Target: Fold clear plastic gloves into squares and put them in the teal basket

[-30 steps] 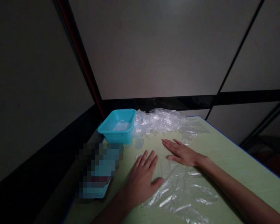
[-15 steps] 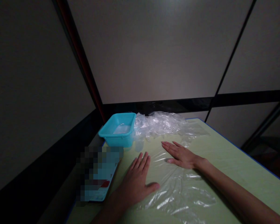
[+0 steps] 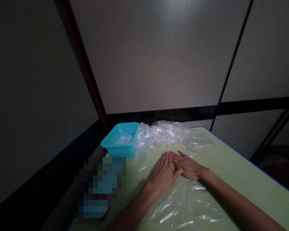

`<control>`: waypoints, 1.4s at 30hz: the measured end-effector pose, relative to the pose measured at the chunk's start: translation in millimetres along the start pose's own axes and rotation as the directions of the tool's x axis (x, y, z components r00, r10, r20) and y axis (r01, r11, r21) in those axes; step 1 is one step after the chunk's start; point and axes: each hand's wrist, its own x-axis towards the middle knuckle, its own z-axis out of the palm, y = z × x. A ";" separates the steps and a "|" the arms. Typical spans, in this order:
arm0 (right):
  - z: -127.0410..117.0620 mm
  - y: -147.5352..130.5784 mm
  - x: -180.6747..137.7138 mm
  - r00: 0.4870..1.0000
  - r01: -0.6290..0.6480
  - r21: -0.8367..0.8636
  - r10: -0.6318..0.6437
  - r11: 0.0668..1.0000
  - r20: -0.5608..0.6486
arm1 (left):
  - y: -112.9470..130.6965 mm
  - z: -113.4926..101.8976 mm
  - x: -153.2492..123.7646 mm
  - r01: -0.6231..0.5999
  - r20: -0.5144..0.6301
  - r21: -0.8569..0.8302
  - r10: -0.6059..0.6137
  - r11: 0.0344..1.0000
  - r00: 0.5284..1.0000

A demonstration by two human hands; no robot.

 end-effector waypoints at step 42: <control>-10.6 5.9 -2.1 0.977 -0.176 -0.022 0.172 0.984 -0.127 | -64.1 0.4 -49.9 0.109 -0.021 0.089 -0.107 0.990 0.994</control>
